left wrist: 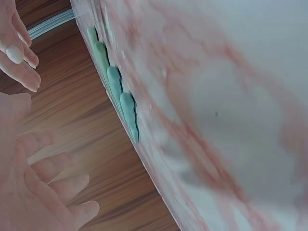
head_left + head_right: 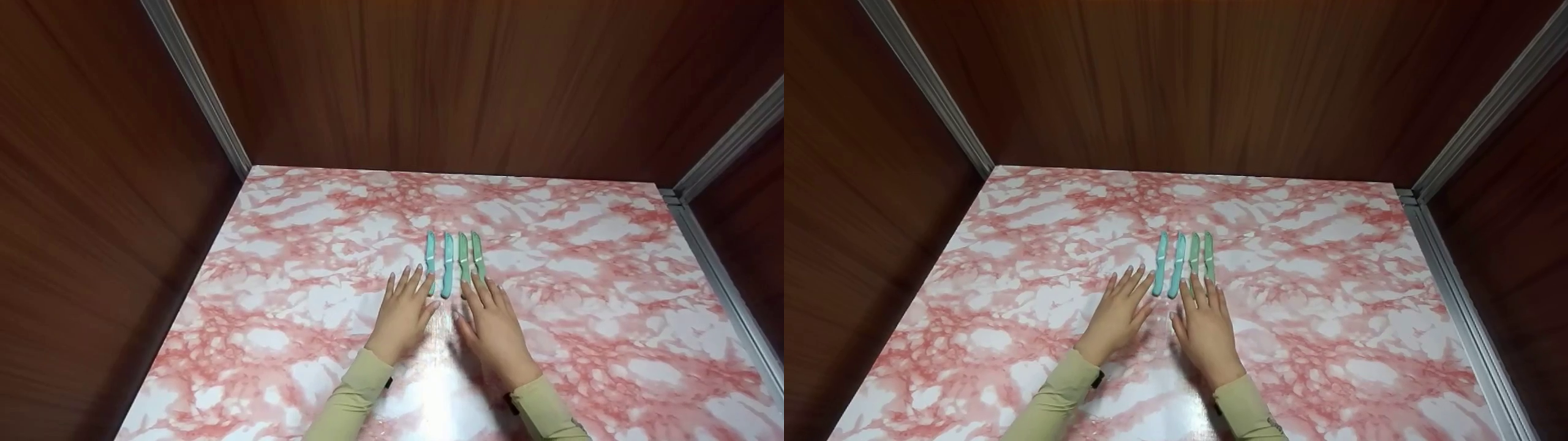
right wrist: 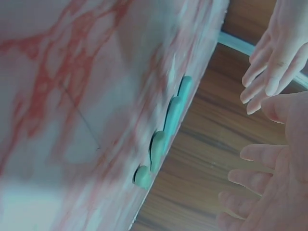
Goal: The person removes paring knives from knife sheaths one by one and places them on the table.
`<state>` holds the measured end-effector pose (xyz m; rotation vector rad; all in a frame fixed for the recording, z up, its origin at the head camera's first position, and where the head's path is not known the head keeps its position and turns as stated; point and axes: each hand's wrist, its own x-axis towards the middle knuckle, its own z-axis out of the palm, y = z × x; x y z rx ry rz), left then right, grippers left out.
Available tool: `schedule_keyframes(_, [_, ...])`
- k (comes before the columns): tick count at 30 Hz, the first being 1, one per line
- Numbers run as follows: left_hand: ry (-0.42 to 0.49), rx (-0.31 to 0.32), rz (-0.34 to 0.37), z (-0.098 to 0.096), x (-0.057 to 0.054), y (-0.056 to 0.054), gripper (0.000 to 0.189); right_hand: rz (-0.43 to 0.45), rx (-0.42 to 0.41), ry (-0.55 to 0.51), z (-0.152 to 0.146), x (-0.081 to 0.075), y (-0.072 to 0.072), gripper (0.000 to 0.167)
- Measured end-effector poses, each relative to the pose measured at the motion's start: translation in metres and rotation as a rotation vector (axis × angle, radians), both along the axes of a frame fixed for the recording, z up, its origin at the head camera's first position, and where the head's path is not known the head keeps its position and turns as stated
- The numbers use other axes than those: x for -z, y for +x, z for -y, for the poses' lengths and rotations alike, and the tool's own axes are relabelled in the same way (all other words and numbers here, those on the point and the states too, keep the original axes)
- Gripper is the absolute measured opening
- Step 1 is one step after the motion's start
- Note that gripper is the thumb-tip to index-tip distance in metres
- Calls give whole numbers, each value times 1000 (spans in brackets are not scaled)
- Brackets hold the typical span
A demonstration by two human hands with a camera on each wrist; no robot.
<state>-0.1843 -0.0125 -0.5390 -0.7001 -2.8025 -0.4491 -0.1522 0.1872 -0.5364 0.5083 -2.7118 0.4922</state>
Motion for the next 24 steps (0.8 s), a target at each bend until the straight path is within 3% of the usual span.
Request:
schedule_keyframes(8, [8, 4, 4, 8, 0, -16, 55, 1, -23, 8, 4, 1, -9, 63])
schedule_keyframes(14, [-1, 14, 30, 17, -4, -32, 55, 50, -57, 21, 9, 0, -16, 65])
schedule_keyframes(24, [-31, 39, 55, 24, -9, -64, 53, -4, -138, 54, 20, 0, -36, 62])
